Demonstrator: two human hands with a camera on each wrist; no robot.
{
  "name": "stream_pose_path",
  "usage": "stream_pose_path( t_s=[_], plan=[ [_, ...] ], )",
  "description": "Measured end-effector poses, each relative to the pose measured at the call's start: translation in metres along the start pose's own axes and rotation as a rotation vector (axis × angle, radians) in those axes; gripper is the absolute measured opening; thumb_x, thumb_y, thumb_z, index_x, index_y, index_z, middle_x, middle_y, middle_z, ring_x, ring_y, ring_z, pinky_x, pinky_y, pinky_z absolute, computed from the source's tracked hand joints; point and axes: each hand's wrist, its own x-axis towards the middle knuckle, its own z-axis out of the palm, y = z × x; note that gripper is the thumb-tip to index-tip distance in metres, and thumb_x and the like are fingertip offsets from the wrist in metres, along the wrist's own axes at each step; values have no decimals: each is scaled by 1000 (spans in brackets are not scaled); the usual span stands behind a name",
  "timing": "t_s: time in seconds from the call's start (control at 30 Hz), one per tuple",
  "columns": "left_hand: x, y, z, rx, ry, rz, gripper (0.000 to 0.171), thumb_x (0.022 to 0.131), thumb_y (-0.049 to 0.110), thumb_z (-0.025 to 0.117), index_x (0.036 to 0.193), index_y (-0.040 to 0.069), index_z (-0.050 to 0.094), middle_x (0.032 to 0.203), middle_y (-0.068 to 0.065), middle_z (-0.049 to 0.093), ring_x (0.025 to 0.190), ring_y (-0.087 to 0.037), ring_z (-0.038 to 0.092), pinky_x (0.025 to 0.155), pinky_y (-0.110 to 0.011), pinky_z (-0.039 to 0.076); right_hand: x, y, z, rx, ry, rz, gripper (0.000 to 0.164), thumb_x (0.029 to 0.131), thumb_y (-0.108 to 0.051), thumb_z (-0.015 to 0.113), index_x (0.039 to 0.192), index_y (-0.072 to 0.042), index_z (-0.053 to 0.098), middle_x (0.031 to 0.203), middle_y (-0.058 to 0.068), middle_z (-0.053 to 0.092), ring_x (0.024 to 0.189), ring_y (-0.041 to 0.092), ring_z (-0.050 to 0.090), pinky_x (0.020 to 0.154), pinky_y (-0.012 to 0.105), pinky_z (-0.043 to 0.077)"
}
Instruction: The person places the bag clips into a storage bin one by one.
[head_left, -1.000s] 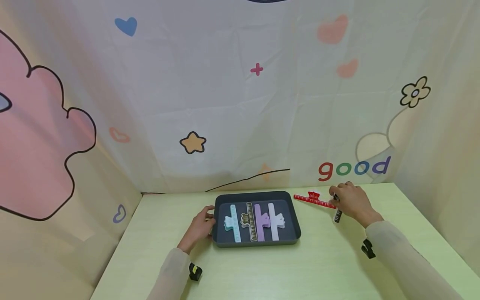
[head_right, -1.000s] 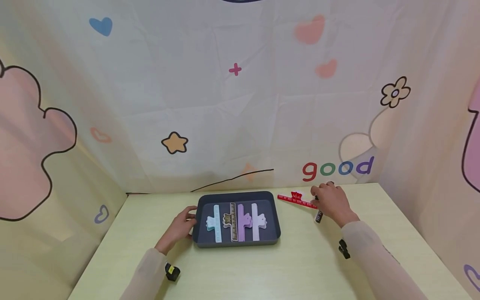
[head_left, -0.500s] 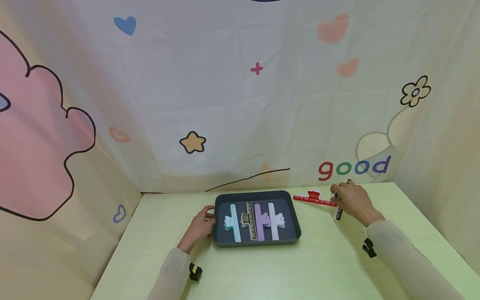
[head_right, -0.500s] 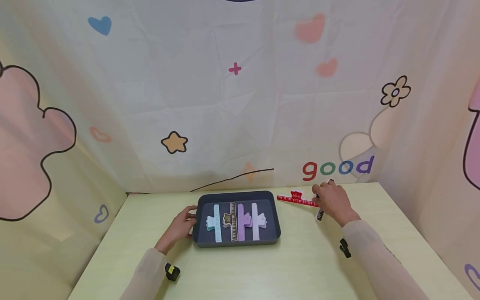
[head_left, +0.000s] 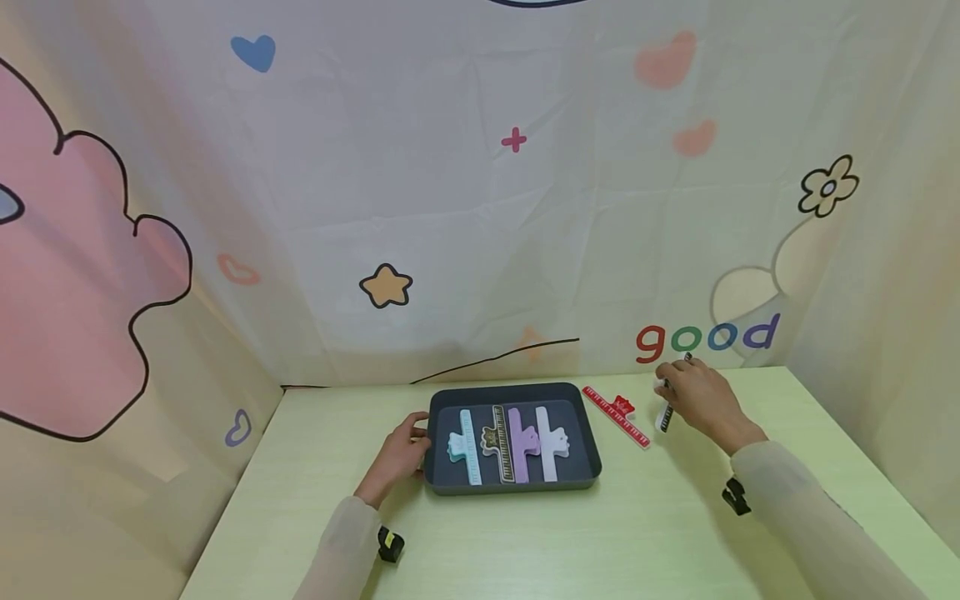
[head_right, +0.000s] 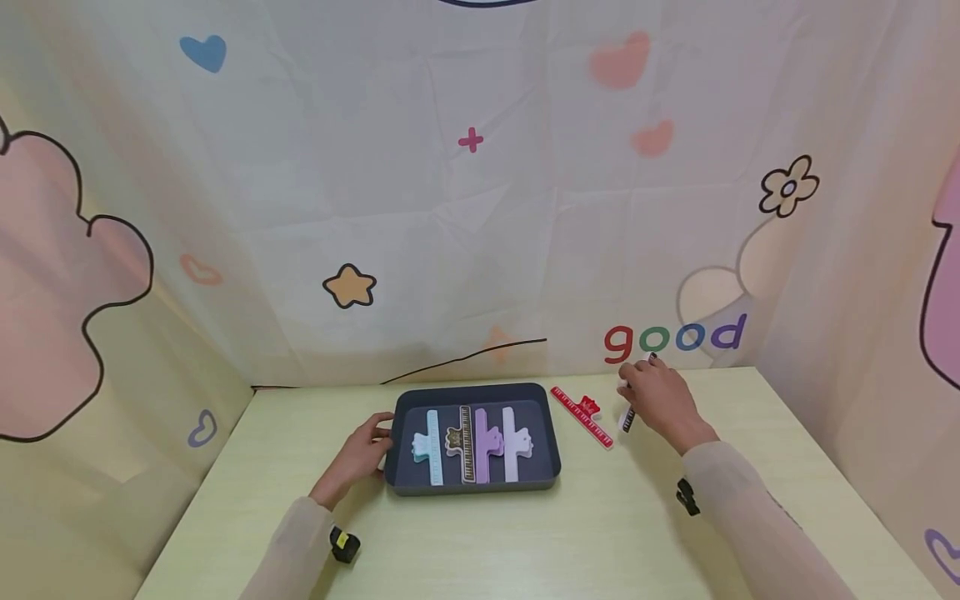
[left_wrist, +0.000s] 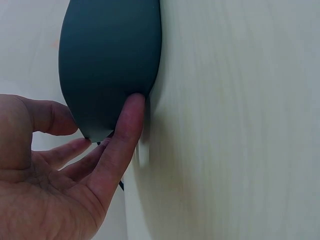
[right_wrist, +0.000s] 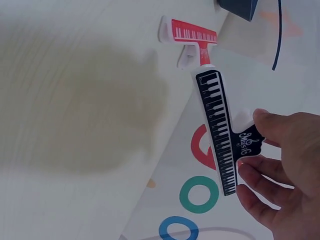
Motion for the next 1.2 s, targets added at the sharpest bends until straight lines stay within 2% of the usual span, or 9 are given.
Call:
stream_pose_path(
  t_s=[0.4,0.63,0.73,0.93,1.2],
  plan=[
    [0,0,0,3,0,9,50,97,8,47,147,8,40,134,-26,55,112,-37,61,54,-35,59,5,-17,-14,26,29,-62,24,88,-14,71,111,-7,66,104,15,68,95,32,59,84,49,58],
    [-1,2,0,0,1,2,50,97,9,47,147,8,40,134,-25,56,112,-36,61,55,-35,60,6,-22,-16,28,56,-120,26,91,-12,68,116,-9,63,102,15,63,91,32,58,77,48,58],
    [-2,3,-1,-2,-2,5,51,97,9,47,147,8,40,134,-26,55,112,-36,61,55,-35,60,7,-25,-17,35,38,-114,24,93,-13,65,117,-13,62,104,15,61,92,32,57,76,49,58],
    [-3,4,0,-5,-5,2,50,97,9,47,147,8,40,135,-26,55,111,-36,61,55,-35,60,8,-36,-23,41,-16,-89,29,94,-14,64,123,-14,60,113,18,59,101,36,57,82,52,58],
    [-1,1,0,-2,-1,4,50,97,9,47,147,8,40,134,-26,56,108,-35,63,54,-35,59,12,-49,-28,17,6,-128,30,93,-14,66,123,-15,62,110,15,59,100,32,57,83,48,58]
  ],
)
